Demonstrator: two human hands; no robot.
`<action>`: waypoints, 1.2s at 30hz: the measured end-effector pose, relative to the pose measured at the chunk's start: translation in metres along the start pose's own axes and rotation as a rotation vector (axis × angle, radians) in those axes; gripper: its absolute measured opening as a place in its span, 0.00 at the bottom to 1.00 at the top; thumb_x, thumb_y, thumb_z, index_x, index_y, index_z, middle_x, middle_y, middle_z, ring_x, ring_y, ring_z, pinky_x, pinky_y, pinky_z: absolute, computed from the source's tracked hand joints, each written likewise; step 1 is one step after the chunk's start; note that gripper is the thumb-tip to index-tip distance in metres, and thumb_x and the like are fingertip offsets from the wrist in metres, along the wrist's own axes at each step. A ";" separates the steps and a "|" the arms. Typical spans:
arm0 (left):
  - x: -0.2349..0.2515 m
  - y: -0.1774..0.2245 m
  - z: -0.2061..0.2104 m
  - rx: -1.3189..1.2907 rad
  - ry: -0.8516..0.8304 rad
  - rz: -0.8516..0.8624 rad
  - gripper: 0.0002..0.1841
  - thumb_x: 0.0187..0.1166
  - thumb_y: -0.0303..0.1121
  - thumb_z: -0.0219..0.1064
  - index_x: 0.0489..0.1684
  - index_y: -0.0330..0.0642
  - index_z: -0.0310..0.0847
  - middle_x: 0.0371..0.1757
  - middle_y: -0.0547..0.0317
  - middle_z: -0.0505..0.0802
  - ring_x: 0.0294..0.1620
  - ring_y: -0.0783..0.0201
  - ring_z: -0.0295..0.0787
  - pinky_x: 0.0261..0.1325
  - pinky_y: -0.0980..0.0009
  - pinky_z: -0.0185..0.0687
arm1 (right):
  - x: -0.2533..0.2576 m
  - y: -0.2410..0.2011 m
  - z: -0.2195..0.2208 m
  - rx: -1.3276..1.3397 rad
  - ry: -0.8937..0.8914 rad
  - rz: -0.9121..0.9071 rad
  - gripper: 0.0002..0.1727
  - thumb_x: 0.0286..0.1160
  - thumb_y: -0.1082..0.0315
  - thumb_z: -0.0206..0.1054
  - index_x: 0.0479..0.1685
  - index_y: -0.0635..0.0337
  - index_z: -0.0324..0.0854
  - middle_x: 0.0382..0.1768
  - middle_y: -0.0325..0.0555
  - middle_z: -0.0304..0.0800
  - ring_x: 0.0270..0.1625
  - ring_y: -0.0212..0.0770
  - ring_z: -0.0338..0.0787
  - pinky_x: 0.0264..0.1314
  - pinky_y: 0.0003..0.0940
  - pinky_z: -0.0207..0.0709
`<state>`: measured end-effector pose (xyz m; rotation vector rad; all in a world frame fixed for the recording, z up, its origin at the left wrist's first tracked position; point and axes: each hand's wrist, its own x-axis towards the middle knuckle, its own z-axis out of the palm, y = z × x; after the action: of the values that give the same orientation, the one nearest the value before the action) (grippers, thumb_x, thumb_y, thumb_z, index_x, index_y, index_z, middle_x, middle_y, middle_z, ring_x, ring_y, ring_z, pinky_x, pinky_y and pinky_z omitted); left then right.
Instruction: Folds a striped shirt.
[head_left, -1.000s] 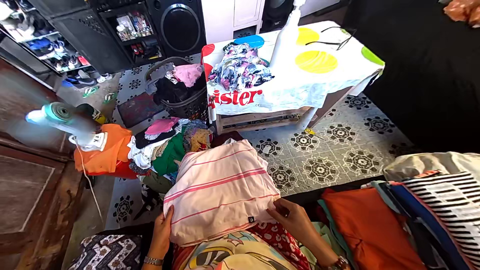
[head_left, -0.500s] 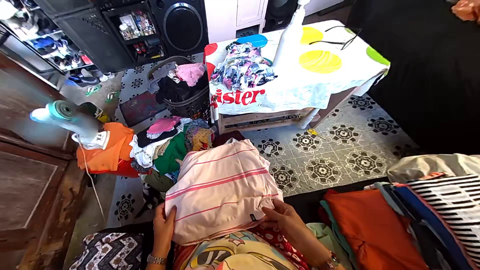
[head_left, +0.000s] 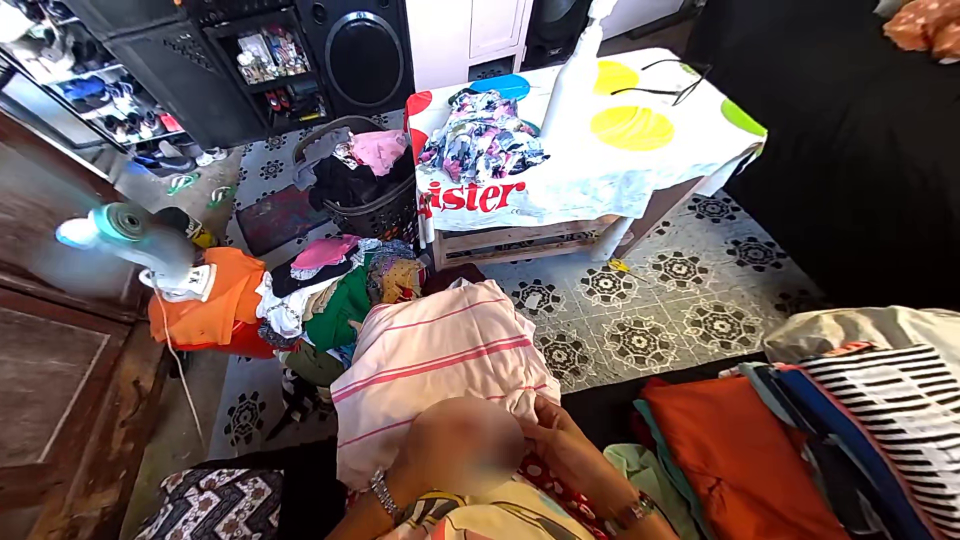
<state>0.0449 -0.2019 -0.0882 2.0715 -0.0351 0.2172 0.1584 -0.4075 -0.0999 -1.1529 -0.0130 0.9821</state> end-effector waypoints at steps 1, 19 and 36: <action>0.004 0.001 0.004 0.012 -0.054 0.004 0.09 0.73 0.31 0.74 0.43 0.33 0.89 0.41 0.49 0.93 0.40 0.61 0.91 0.46 0.68 0.88 | 0.000 0.001 -0.002 -0.025 -0.028 -0.018 0.18 0.68 0.85 0.65 0.57 0.61 0.77 0.43 0.43 0.95 0.42 0.37 0.96 0.47 0.35 0.92; -0.001 -0.008 0.022 0.184 -0.062 -0.003 0.11 0.69 0.36 0.78 0.40 0.38 0.89 0.42 0.50 0.93 0.47 0.57 0.92 0.53 0.62 0.88 | 0.000 0.007 -0.004 -0.071 -0.027 -0.057 0.24 0.62 0.88 0.66 0.60 0.62 0.76 0.41 0.41 0.95 0.41 0.35 0.96 0.48 0.33 0.92; 0.003 -0.007 0.028 0.274 -0.004 0.109 0.07 0.70 0.34 0.72 0.35 0.40 0.89 0.36 0.53 0.91 0.41 0.58 0.91 0.46 0.65 0.88 | 0.003 0.008 -0.001 -0.044 -0.015 -0.061 0.28 0.53 0.91 0.71 0.58 0.63 0.76 0.38 0.43 0.96 0.38 0.37 0.97 0.46 0.34 0.93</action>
<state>0.0523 -0.2222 -0.1067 2.3454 -0.1271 0.2990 0.1553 -0.4061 -0.1078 -1.1790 -0.0819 0.9407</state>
